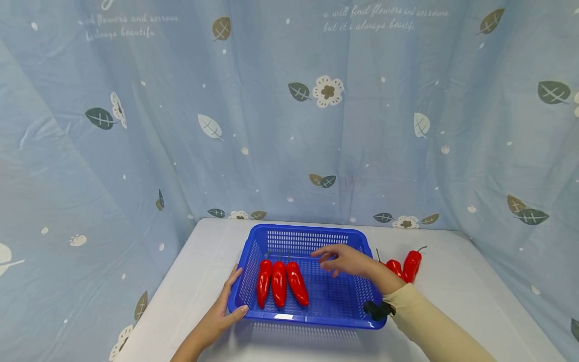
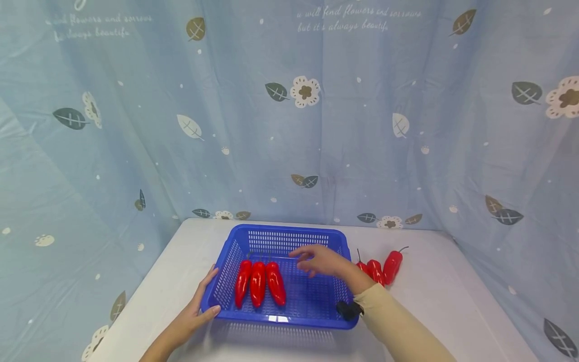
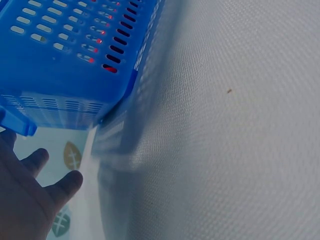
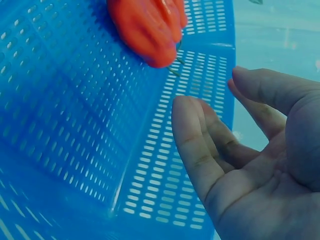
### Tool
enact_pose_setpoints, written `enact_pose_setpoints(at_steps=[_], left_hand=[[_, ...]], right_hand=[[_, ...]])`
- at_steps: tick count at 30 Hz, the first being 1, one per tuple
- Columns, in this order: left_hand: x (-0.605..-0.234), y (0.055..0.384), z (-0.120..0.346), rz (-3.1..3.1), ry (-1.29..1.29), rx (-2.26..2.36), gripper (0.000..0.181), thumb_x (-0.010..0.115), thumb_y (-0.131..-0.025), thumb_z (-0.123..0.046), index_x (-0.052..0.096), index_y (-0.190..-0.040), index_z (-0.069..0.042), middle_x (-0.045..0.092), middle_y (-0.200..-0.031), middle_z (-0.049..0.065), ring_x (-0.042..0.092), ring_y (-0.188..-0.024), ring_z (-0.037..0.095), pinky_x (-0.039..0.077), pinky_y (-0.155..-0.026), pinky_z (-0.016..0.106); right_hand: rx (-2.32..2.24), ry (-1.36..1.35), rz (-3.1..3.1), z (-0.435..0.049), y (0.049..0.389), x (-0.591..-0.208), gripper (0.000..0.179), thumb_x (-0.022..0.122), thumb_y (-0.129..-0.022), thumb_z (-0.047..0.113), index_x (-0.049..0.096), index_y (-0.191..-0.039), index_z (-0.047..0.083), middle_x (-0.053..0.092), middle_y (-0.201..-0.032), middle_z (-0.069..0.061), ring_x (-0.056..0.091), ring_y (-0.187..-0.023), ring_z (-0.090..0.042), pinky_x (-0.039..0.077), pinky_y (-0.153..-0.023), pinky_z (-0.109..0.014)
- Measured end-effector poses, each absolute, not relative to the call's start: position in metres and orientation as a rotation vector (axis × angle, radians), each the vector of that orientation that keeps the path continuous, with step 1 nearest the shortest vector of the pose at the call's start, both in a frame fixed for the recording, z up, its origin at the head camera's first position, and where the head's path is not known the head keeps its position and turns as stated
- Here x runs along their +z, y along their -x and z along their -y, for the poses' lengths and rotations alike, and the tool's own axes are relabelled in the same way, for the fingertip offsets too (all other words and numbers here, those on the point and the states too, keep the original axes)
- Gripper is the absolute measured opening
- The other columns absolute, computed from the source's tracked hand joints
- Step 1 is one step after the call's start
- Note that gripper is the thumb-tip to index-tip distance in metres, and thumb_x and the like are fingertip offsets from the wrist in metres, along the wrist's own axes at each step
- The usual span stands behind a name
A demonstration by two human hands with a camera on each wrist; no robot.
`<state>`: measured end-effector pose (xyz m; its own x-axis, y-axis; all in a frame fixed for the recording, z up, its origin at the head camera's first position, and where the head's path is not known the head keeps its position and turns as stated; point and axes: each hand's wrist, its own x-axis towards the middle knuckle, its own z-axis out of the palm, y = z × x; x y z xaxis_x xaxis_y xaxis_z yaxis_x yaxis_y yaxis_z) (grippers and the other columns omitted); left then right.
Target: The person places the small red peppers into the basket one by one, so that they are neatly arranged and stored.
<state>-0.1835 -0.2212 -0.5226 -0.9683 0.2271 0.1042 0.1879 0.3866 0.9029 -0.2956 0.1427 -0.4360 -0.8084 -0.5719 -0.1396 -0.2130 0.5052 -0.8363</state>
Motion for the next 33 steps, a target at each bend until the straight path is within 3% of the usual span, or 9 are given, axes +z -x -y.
enact_pose_setpoints(at_steps=[7, 19, 26, 33], left_hand=[[-0.523, 0.184, 0.221, -2.585, -0.388, 1.678, 0.087, 0.065, -0.093, -0.026, 0.013, -0.163, -0.029, -0.003, -0.171, 0.014, -0.001, -0.151, 0.052, 0.012, -0.106, 0.080], [-0.525, 0.185, 0.222, -2.582, -0.391, 1.684, 0.087, 0.066, -0.093, -0.026, 0.014, -0.163, -0.029, -0.003, -0.171, 0.014, -0.001, -0.151, 0.052, 0.013, -0.106, 0.079], [-0.525, 0.185, 0.222, -2.583, -0.385, 1.676, 0.087, 0.065, -0.093, -0.026, 0.014, -0.163, -0.030, -0.004, -0.171, 0.015, 0.000, -0.151, 0.052, 0.013, -0.106, 0.080], [-0.526, 0.185, 0.223, -2.574, -0.380, 1.682, 0.087, 0.065, -0.094, -0.027, 0.013, -0.163, -0.031, -0.004, -0.171, 0.014, 0.000, -0.151, 0.052, 0.013, -0.106, 0.080]], right_hand=[[-1.215, 0.665, -2.366, -0.148, 0.296, -0.437, 0.033, 0.065, -0.099, 0.010, 0.069, -0.132, 0.013, 0.068, -0.117, -0.011, 0.064, -0.097, -0.039, 0.061, -0.078, -0.046], [-1.244, 0.675, -2.357, -0.162, 0.291, -0.431, 0.034, 0.065, -0.099, 0.013, 0.068, -0.133, 0.012, 0.068, -0.119, -0.012, 0.064, -0.098, -0.037, 0.061, -0.077, -0.048], [-1.231, 0.641, -2.385, -0.169, 0.291, -0.427, 0.034, 0.065, -0.099, 0.014, 0.067, -0.133, 0.014, 0.067, -0.120, -0.013, 0.065, -0.096, -0.028, 0.061, -0.079, -0.049], [-1.245, 0.625, -2.384, -0.177, 0.290, -0.428, 0.036, 0.065, -0.099, 0.015, 0.065, -0.136, 0.011, 0.068, -0.121, -0.013, 0.065, -0.096, -0.030, 0.061, -0.080, -0.052]])
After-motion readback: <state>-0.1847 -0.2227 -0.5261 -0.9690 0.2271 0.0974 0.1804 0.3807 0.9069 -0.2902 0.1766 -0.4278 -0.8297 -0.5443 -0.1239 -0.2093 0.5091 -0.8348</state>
